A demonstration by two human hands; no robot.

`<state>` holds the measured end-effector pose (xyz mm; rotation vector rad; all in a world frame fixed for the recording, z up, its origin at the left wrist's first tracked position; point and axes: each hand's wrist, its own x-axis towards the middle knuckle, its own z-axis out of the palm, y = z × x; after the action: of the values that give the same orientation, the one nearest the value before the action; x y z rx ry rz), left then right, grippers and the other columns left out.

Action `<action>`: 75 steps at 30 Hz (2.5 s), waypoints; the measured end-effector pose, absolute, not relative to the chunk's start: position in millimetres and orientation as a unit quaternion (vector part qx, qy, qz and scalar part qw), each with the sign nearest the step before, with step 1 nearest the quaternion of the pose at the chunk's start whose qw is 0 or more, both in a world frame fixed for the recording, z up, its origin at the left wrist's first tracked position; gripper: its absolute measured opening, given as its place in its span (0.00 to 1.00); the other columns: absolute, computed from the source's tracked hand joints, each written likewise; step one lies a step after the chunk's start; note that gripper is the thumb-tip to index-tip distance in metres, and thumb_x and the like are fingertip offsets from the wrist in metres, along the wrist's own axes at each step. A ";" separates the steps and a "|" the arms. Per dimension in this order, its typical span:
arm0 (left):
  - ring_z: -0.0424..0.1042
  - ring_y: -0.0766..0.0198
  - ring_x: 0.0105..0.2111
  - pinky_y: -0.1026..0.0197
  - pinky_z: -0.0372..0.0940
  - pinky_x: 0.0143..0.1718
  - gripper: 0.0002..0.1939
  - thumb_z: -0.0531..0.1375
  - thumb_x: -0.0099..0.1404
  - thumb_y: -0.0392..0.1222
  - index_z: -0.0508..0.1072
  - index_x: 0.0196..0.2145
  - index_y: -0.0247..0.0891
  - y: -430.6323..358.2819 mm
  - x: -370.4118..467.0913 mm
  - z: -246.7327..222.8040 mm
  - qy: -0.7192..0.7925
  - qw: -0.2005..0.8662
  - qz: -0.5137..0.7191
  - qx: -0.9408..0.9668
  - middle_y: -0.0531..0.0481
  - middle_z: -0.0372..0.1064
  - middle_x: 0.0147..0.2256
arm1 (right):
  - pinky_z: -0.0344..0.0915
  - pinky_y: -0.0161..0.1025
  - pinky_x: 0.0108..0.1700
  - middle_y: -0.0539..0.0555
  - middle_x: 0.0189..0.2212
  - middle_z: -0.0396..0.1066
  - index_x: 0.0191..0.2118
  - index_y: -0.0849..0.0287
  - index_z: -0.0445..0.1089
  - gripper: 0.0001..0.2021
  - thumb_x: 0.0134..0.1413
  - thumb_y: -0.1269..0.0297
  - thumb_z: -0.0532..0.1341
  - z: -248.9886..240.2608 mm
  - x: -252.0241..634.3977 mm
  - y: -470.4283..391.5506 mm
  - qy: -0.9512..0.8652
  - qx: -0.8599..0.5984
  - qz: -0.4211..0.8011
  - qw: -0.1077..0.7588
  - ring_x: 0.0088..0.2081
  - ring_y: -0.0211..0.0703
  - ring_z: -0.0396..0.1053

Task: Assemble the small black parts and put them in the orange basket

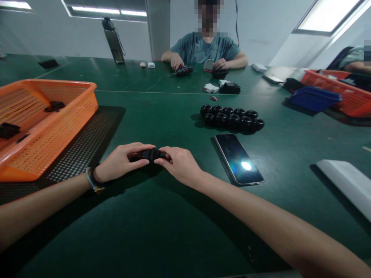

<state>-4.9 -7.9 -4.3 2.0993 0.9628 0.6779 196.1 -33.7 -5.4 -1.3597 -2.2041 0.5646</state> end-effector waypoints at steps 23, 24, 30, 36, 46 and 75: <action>0.72 0.63 0.38 0.62 0.68 0.40 0.20 0.58 0.58 0.45 0.72 0.48 0.37 -7.5 -5.1 -3.1 0.369 0.359 0.259 0.817 0.47 0.71 0.41 | 0.69 0.41 0.40 0.56 0.39 0.74 0.46 0.63 0.69 0.16 0.49 0.70 0.65 -11.6 197.8 -33.9 -0.809 -0.468 0.187 0.303 0.38 0.43 0.72; 0.72 0.63 0.38 0.62 0.69 0.40 0.20 0.58 0.58 0.45 0.72 0.48 0.37 -7.4 -5.1 -3.2 0.369 0.359 0.260 0.817 0.48 0.71 0.41 | 0.69 0.41 0.40 0.56 0.38 0.74 0.45 0.63 0.69 0.17 0.47 0.70 0.66 -11.8 197.8 -34.1 -0.809 -0.467 0.190 0.303 0.37 0.42 0.72; 0.72 0.63 0.38 0.62 0.69 0.41 0.20 0.58 0.58 0.45 0.72 0.48 0.38 -7.4 -5.1 -3.7 0.368 0.358 0.262 0.817 0.48 0.71 0.41 | 0.70 0.39 0.37 0.53 0.35 0.74 0.42 0.61 0.69 0.14 0.47 0.74 0.65 -13.3 198.2 -34.0 -0.801 -0.468 0.207 0.311 0.34 0.39 0.71; 0.72 0.62 0.38 0.61 0.69 0.41 0.20 0.58 0.58 0.45 0.72 0.48 0.37 -7.9 -4.8 -3.0 0.370 0.358 0.260 0.817 0.48 0.71 0.42 | 0.70 0.41 0.40 0.53 0.36 0.75 0.42 0.60 0.70 0.14 0.48 0.74 0.65 -12.4 197.9 -34.1 -0.796 -0.474 0.214 0.309 0.36 0.40 0.72; 0.72 0.62 0.38 0.60 0.69 0.41 0.20 0.58 0.59 0.45 0.72 0.48 0.37 -7.7 -5.4 -3.7 0.369 0.356 0.261 0.818 0.47 0.71 0.42 | 0.71 0.43 0.41 0.55 0.38 0.75 0.44 0.61 0.70 0.14 0.49 0.73 0.64 -11.0 197.7 -35.0 -0.794 -0.481 0.222 0.299 0.37 0.41 0.73; 0.72 0.62 0.38 0.62 0.68 0.40 0.21 0.58 0.58 0.45 0.72 0.48 0.36 -7.4 -5.9 -4.7 0.372 0.355 0.260 0.817 0.46 0.71 0.42 | 0.68 0.39 0.37 0.55 0.35 0.75 0.44 0.62 0.71 0.13 0.51 0.70 0.64 -9.5 197.4 -33.8 -0.803 -0.487 0.206 0.274 0.34 0.40 0.71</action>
<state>-5.9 -7.4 -4.7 2.1113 0.9609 0.6722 197.4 -33.8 -9.5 -1.3104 -2.1602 0.5539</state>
